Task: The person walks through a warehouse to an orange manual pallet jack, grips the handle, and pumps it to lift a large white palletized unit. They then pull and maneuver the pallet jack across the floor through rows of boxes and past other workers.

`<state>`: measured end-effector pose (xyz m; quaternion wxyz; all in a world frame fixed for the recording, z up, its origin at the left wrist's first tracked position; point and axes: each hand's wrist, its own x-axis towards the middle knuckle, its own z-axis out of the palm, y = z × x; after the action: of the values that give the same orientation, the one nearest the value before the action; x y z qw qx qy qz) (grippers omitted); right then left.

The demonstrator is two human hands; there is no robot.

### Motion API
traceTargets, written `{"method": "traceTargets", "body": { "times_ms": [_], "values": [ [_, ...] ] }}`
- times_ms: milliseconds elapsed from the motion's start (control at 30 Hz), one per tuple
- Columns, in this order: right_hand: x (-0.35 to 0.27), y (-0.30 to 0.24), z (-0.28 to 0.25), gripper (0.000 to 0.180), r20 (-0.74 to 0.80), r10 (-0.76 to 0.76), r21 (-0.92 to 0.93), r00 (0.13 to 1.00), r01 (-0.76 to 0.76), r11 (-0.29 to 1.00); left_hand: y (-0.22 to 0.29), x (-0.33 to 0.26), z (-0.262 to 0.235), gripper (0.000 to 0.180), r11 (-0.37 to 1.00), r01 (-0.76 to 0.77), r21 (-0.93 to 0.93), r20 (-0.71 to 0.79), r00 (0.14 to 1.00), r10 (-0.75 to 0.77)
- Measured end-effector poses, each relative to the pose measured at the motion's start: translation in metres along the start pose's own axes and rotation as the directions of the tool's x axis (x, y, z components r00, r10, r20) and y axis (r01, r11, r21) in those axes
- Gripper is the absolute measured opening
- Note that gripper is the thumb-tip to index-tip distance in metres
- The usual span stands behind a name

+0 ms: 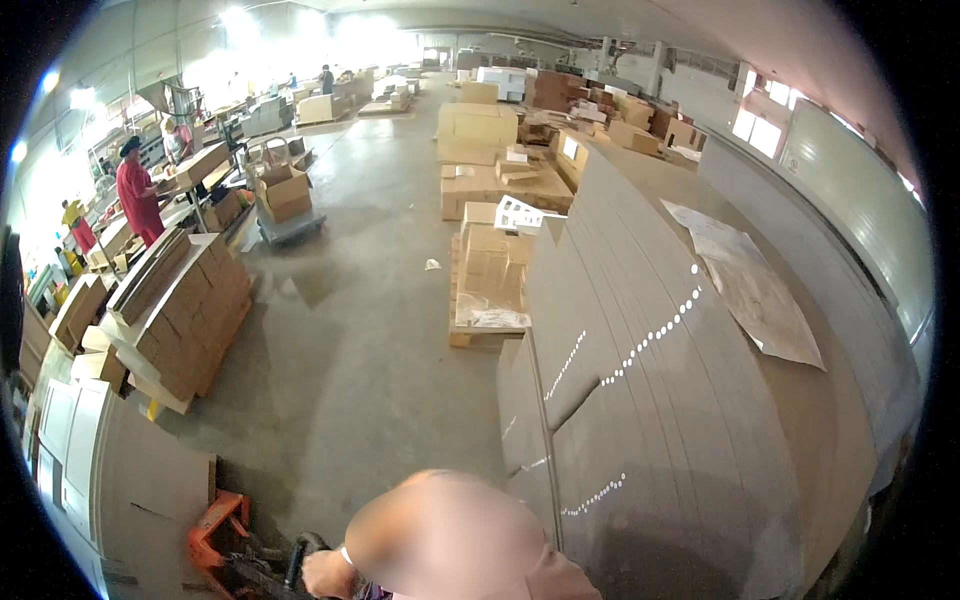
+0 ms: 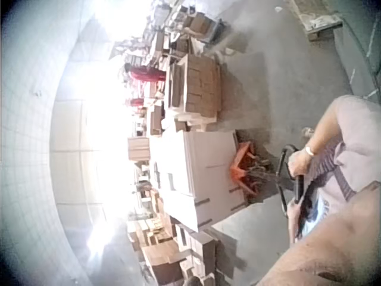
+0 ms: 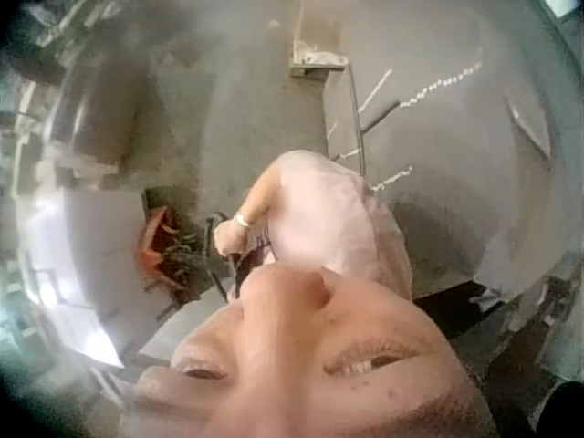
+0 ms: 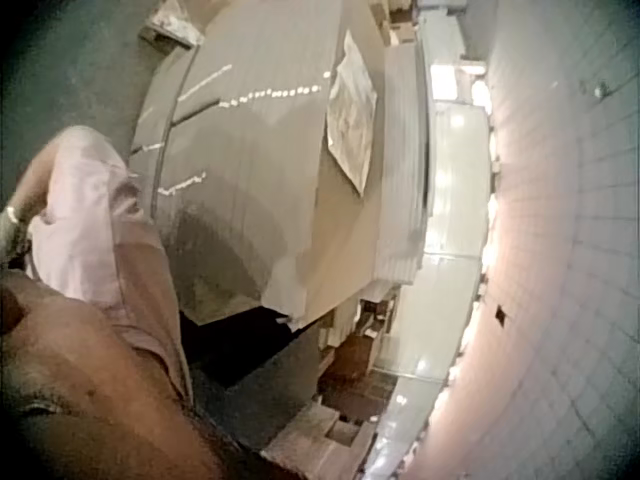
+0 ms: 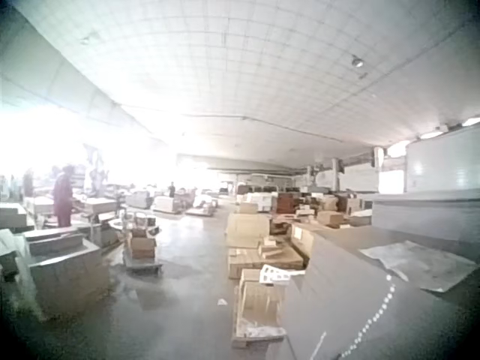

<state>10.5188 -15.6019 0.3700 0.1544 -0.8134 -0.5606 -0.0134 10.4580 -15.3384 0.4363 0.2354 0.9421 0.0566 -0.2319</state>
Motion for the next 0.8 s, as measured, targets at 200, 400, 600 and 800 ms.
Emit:
{"method": "traceTargets", "body": {
  "times_ms": [200, 400, 600, 800],
  "values": [
    [0.176, 0.059, -0.079, 0.028, 0.040, 0.071, 0.096, 0.997, -0.074, 0.993, -0.041, -0.001, -0.106, 0.026, 0.998, 0.005, -0.057, 0.119, 0.993, 0.002],
    [0.022, 0.048, 0.011, 0.026, -0.284, 0.154, -0.004, 0.946, -0.161, 0.987, 0.034, 0.028, -0.061, 0.009, 0.890, 0.067, -0.450, 0.184, 0.983, 0.018],
    [-0.019, 0.018, 0.049, 0.025, 0.135, 0.145, 0.048, 0.980, -0.152, 0.987, 0.049, -0.011, -0.001, 0.016, 0.880, 0.085, -0.467, 0.202, 0.979, 0.013],
    [0.142, 0.051, -0.086, 0.025, 0.058, 0.163, 0.057, 0.985, -0.166, 0.984, 0.010, -0.011, -0.080, 0.034, 0.889, 0.050, -0.456, -0.017, 0.998, -0.065]
  ]
}}
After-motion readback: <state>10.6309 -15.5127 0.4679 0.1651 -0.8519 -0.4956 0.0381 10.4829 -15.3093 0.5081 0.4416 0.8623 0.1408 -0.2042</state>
